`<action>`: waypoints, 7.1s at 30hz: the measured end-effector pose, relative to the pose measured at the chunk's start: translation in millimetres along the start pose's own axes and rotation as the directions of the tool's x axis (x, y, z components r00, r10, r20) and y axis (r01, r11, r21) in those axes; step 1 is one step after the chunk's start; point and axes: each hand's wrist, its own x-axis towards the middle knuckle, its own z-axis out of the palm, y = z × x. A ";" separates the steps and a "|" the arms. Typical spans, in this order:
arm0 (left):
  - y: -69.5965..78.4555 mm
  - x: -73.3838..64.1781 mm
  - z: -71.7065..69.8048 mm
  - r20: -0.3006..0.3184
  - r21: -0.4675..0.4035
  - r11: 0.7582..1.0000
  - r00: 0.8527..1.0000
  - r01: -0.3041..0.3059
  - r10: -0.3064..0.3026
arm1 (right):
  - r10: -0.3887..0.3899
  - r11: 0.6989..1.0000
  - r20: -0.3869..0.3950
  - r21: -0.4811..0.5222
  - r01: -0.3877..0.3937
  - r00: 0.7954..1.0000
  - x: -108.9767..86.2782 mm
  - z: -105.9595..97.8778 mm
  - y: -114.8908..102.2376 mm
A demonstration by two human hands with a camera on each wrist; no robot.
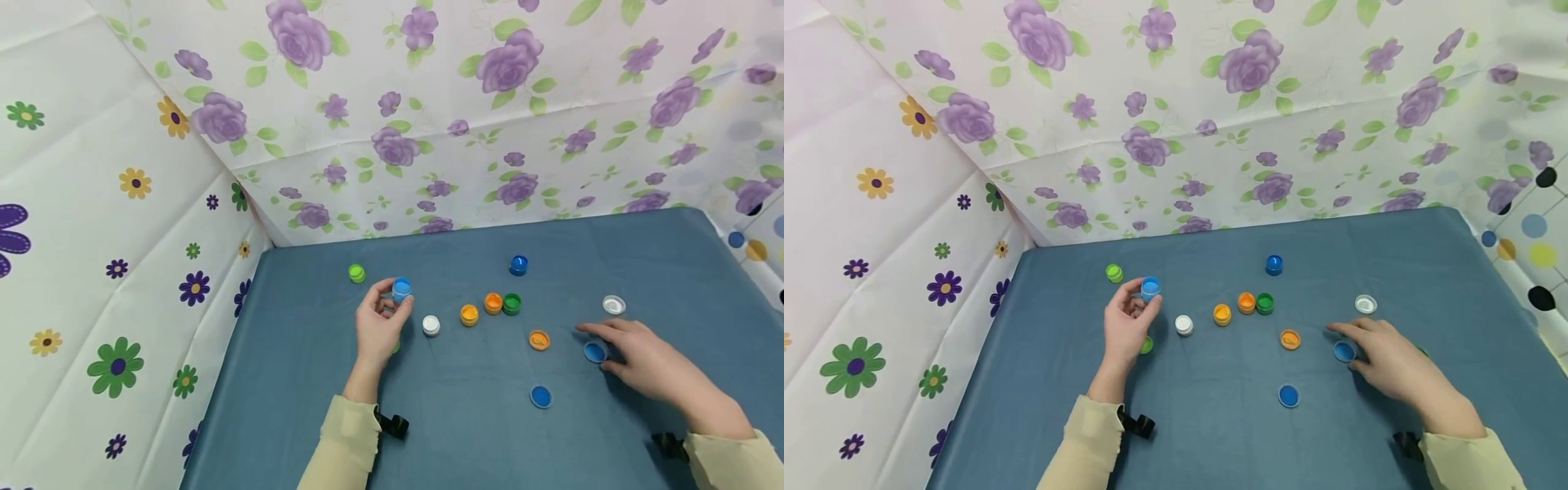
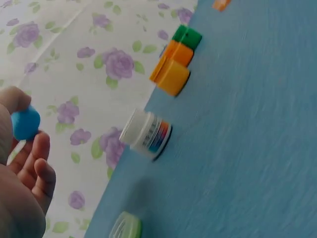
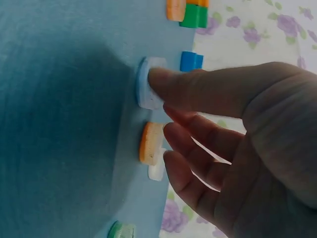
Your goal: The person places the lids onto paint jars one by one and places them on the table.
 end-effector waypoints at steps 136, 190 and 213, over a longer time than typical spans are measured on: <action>-5.1 -34.4 21.8 0.495 -0.329 0.927 0.869 0.182 0.005 | -0.200 0.907 -0.315 0.299 0.297 0.928 75.8 3.0 -185.4; 13.5 -0.5 -17.4 0.225 0.140 0.990 0.974 0.001 -0.033 | -0.147 0.957 -0.225 0.214 0.196 0.963 62.7 -5.8 -154.5; -13.5 66.2 -1.3 0.152 0.450 0.864 0.934 0.227 -0.325 | -0.042 0.964 -0.193 0.250 0.090 0.980 38.5 -12.2 -115.5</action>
